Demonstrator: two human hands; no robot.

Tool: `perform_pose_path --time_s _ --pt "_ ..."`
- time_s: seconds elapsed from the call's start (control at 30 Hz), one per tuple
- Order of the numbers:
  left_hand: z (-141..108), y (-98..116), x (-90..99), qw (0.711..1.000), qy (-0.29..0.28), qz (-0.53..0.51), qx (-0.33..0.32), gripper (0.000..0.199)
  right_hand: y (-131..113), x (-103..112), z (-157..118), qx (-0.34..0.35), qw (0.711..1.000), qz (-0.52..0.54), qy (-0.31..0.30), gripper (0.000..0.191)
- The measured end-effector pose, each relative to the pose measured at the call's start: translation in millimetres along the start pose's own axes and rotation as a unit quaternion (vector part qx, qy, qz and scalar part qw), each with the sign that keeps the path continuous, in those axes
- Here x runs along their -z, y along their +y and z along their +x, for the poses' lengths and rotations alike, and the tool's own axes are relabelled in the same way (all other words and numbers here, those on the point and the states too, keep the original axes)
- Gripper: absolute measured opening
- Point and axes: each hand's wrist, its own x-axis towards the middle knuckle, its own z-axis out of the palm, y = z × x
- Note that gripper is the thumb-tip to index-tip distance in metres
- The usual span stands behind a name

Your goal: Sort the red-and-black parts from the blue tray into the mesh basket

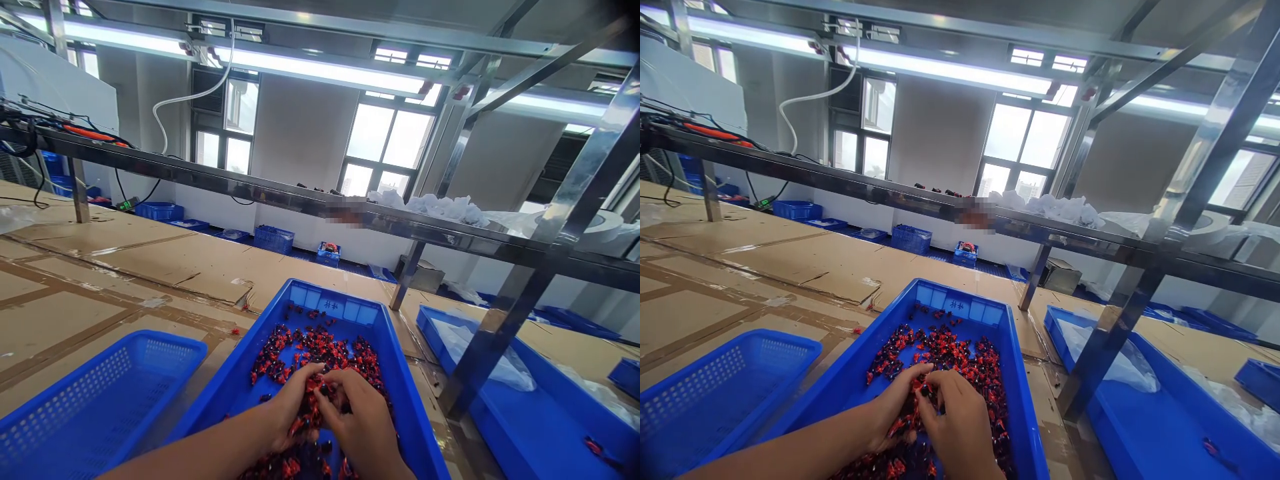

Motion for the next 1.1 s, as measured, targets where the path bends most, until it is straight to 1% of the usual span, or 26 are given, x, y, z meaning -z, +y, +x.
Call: perform_pose_path --time_s 0.1,0.27,0.47,0.63,0.73,0.8,0.83,0.87,0.9,0.93,0.97,1.0,1.03,1.07,1.1 --pt "-0.5 -0.2 0.6 1.000 -0.014 0.009 0.016 0.048 1.3 -0.9 -1.1 -0.010 1.000 -0.007 0.003 0.004" --pt "2.0 -2.8 1.5 1.000 -0.007 0.016 0.013 0.047 0.9 1.5 -0.8 -0.007 1.000 -0.026 0.005 0.008" --pt "6.4 -4.3 3.8 0.999 -0.024 0.020 0.007 0.047 2.9 6.7 2.6 0.007 0.999 -0.048 -0.004 0.012" --pt "6.0 -5.1 3.2 0.999 -0.022 0.025 0.007 0.045 5.1 6.5 1.2 0.008 0.996 -0.087 -0.024 0.015" --pt "5.7 -5.2 2.0 1.000 -0.013 0.026 -0.002 0.044 2.0 7.3 1.5 0.000 0.996 -0.087 -0.031 0.016" --pt "5.9 -4.9 2.1 1.000 -0.002 0.028 -0.002 0.045 0.1 7.7 3.3 -0.018 0.998 -0.056 -0.027 0.017" --pt "6.1 -4.7 2.3 1.000 -0.001 0.030 0.001 0.045 0.1 7.7 4.7 -0.048 0.998 -0.023 -0.022 0.019" --pt "6.3 -4.5 2.7 1.000 -0.006 0.030 0.002 0.045 1.0 7.5 6.2 -0.100 0.994 0.029 -0.018 0.023" --pt "6.4 -4.5 3.2 0.999 -0.015 0.031 0.004 0.046 2.9 7.2 7.6 -0.171 0.980 0.102 -0.020 0.028" --pt "6.6 -4.7 3.6 0.999 -0.026 0.032 0.005 0.047 5.7 6.7 9.0 -0.252 0.948 0.193 -0.032 0.031" --pt "6.7 -5.0 4.0 0.999 -0.035 0.033 0.007 0.048 9.3 6.4 10.1 -0.327 0.897 0.293 -0.051 0.033" --pt "6.9 -5.5 4.2 0.999 -0.039 0.035 0.011 0.048 13.1 6.1 10.9 -0.383 0.836 0.386 -0.072 0.033" --pt "7.2 -6.2 4.3 0.998 -0.040 0.036 0.014 0.049 16.8 6.0 11.5 -0.413 0.780 0.462 -0.089 0.031" --pt "7.6 -7.0 4.3 0.998 -0.038 0.039 0.017 0.049 19.8 6.0 11.9 -0.423 0.741 0.512 -0.099 0.029" --pt "8.0 -7.8 4.3 0.998 -0.037 0.045 0.013 0.049 21.7 6.0 12.2 -0.418 0.731 0.530 -0.102 0.026"
